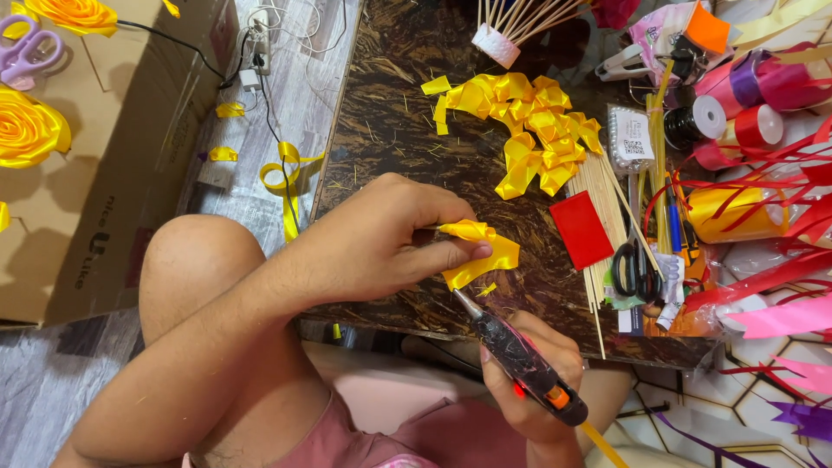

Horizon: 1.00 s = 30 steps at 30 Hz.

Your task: The person sits on the floor and uses a hot glue gun to attach yellow ribbon pieces to a wooden stick, forming a paper rose. They repeatedly apply glue and wrap the ribbon around the stick to build the flower shape.

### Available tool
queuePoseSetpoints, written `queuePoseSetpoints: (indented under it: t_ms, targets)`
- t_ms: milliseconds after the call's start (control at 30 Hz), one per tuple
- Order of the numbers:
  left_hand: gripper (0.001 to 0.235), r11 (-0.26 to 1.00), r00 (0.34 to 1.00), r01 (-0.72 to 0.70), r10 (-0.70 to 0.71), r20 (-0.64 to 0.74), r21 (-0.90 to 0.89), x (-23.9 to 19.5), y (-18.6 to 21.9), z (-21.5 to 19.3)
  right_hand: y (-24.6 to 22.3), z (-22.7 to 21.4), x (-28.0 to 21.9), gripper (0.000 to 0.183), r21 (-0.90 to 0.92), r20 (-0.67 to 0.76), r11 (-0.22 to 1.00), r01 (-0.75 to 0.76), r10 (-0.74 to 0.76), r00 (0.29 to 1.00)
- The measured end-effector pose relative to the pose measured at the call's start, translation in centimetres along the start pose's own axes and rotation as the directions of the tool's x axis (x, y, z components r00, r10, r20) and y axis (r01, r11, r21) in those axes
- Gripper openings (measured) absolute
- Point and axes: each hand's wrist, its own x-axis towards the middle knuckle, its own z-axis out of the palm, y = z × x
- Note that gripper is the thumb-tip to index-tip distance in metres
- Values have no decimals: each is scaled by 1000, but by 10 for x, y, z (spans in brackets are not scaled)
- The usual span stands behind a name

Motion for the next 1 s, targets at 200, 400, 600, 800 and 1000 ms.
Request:
queuePoseSetpoints:
  t_ms: [200,400,600,800,1000]
  targets:
    - [33,1000,1000,4,-4,0,9,0,-1,0,4,2,0,30,14,-7,1000,-4,4,1000]
    - [42,999,999,27,-28,17,31,0,-3,2,5,3,0,29,-15,-29,1000,9,-10,1000]
    - [41,999,1000,20,-21,22,29,1,-3,3,15,3,-8,29,9,-58,999,-43,43,997]
    - [43,999,999,38,-39,29,29,1,-2,3,17,4,-8,35,-5,-86,999,-38,38,996]
    - [44,998,998,59,-60,32,26,1,-1,5,20,2,-7,28,-46,-102,997,-56,51,993]
